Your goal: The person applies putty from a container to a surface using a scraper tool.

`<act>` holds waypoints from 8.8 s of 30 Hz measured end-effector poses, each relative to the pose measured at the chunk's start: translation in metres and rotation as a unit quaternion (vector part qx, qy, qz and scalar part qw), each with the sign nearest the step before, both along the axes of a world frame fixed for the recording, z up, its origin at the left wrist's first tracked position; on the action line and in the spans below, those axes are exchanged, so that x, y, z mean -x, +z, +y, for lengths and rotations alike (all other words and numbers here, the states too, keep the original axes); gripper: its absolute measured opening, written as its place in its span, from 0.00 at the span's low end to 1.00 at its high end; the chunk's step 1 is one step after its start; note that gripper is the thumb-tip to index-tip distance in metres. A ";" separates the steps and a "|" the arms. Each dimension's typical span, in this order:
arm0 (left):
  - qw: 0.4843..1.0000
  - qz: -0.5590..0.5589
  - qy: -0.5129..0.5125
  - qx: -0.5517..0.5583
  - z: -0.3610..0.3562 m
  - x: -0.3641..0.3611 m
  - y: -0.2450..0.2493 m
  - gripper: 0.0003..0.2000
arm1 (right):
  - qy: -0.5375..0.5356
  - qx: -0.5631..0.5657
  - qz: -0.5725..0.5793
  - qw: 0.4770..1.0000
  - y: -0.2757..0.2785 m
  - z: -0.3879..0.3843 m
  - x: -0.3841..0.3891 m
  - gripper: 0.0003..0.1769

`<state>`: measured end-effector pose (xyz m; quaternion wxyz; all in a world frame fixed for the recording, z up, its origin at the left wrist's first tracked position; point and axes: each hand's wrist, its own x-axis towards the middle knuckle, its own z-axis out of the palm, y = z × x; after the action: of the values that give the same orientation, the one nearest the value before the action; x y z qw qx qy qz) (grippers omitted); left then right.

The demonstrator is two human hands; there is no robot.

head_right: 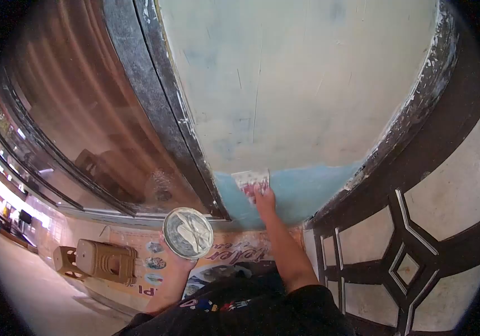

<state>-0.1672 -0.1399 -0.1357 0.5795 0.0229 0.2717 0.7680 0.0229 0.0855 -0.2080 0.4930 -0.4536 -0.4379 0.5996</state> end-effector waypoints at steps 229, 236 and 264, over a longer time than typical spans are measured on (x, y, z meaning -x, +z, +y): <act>0.923 0.203 0.011 -0.327 0.170 -0.215 0.053 0.56 | 0.274 0.075 0.224 0.932 0.195 0.039 -0.227 0.13; 0.919 0.194 0.001 -0.344 0.161 -0.201 0.070 0.54 | 0.323 0.077 0.221 0.917 0.207 0.015 -0.194 0.15; 0.966 0.101 -0.067 -0.228 0.136 -0.167 0.129 0.41 | 0.234 -0.312 -0.091 0.916 0.264 -0.003 -0.120 0.11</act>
<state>0.0003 -0.0039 -0.0065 0.5789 0.2503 0.1441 0.7625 0.1429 0.0823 0.0559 0.4133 -0.2137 -0.7391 0.4871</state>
